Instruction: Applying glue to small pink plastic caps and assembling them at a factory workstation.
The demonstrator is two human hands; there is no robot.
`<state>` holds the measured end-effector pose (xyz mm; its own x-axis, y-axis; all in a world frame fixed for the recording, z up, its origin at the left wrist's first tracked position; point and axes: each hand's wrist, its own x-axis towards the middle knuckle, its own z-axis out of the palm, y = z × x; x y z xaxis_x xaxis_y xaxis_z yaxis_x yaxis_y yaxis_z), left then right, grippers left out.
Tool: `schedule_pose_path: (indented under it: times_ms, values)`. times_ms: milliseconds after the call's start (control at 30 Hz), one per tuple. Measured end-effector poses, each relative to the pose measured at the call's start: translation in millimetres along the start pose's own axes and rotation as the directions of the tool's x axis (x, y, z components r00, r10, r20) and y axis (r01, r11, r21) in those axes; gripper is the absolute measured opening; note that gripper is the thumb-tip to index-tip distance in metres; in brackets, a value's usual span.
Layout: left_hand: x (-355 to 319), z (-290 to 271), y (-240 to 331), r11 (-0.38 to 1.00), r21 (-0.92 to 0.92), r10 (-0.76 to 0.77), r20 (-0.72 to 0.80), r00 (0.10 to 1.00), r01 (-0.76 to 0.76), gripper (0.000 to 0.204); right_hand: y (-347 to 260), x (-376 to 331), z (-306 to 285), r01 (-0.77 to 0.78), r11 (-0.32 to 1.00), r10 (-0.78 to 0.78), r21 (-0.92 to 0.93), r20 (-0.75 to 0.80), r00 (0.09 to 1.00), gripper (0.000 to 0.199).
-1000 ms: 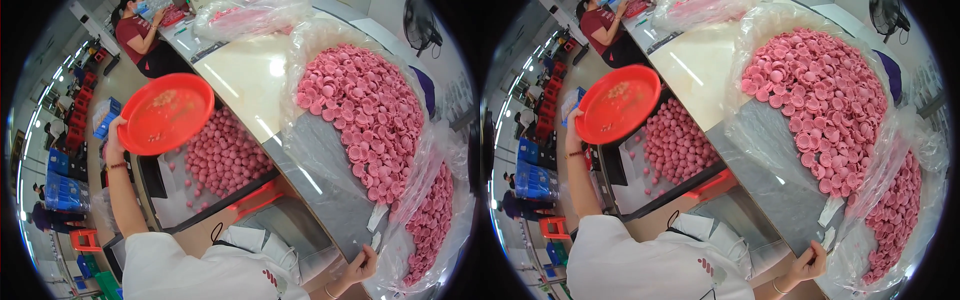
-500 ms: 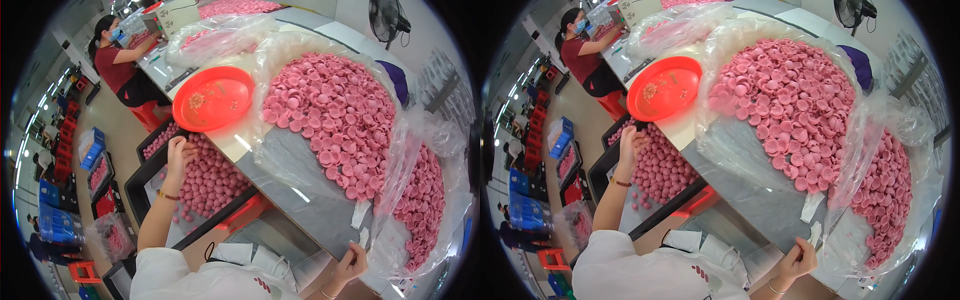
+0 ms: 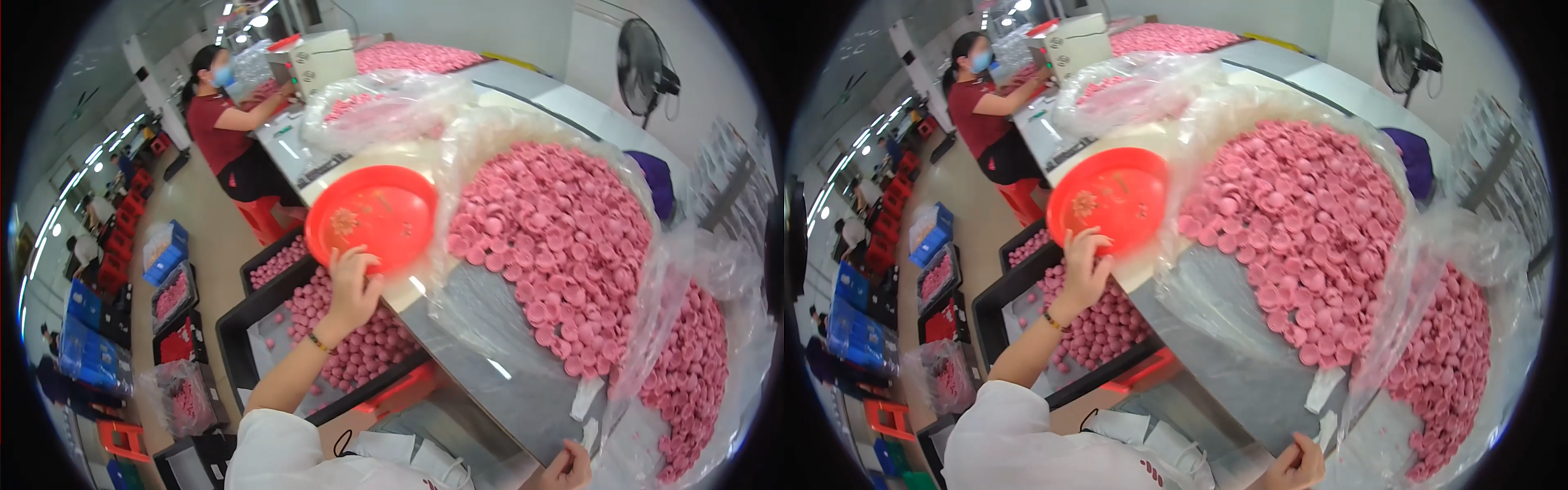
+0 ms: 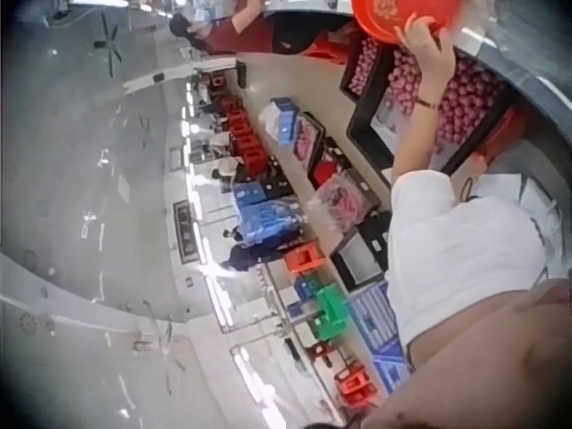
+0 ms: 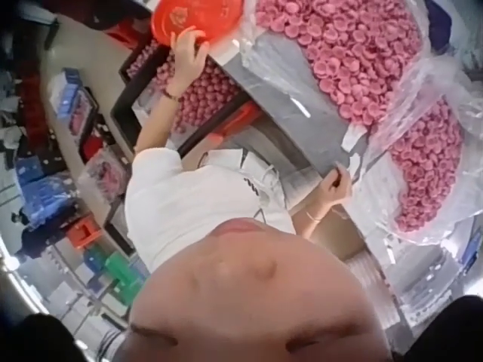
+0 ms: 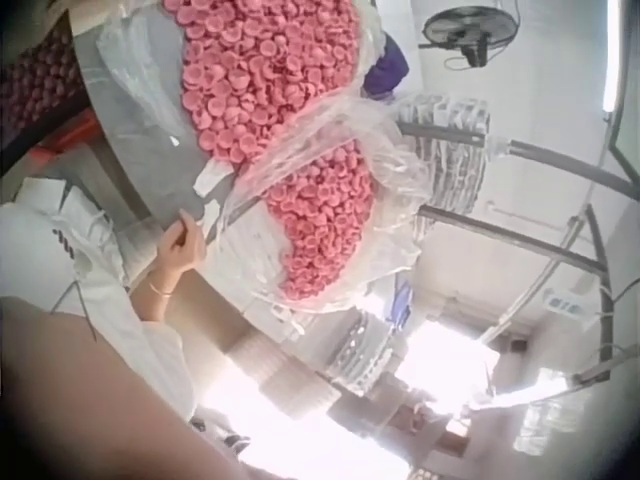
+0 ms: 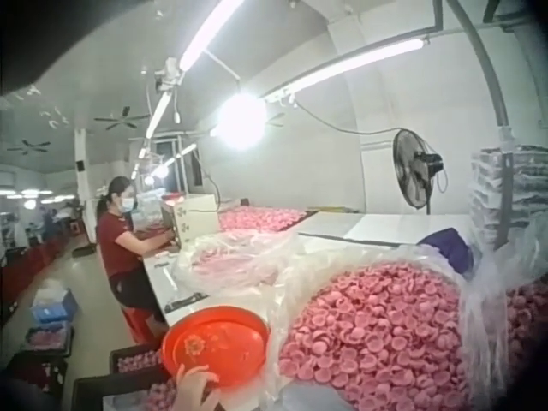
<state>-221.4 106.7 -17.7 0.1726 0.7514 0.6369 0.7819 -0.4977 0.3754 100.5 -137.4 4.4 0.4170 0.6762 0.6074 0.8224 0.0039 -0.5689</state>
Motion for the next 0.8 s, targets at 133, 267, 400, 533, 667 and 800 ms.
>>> schedule_pose_path:
  times_ms: [133, 267, 400, 533, 667, 800]
  values:
    - [-2.0, -8.5, 1.3, 0.999, -0.048, -0.021, 0.048, 0.999, 0.023, 0.018, 1.6, -3.6, -8.5, 0.017, 0.999, -0.017, -0.040, 0.019, 1.000, 0.012]
    - [3.0, -11.1, 17.8, 0.999, -0.043, 0.016, 0.016, 1.000, -0.016, 0.027, 2.9, -1.8, -11.0, -0.066, 0.994, 0.074, -0.085, 0.097, 0.993, 0.012]
    - [39.5, -12.6, 41.4, 0.988, -0.081, 0.132, -0.009, 0.991, -0.132, 0.038, 12.6, -2.8, -5.1, -0.025, 0.996, 0.030, -0.084, 0.063, 0.998, 0.012]
    - [98.0, 28.0, 55.0, 0.884, -0.279, 0.376, -0.055, 0.925, -0.375, 0.046, 11.0, 9.4, 1.7, -0.014, 0.999, 0.012, 0.030, 0.063, 0.998, 0.014]
    - [176.3, 92.1, 63.7, 0.953, 0.067, 0.294, 0.027, 0.955, -0.295, 0.061, 22.1, -7.4, 2.2, -0.074, 0.997, 0.075, -0.019, 0.020, 0.997, 0.015]
    - [219.3, 118.4, 34.4, 0.967, 0.239, -0.140, 0.231, 0.963, 0.083, 0.061, 21.9, -8.5, -1.4, -0.019, 0.999, 0.019, -0.026, -0.024, 1.000, 0.016]
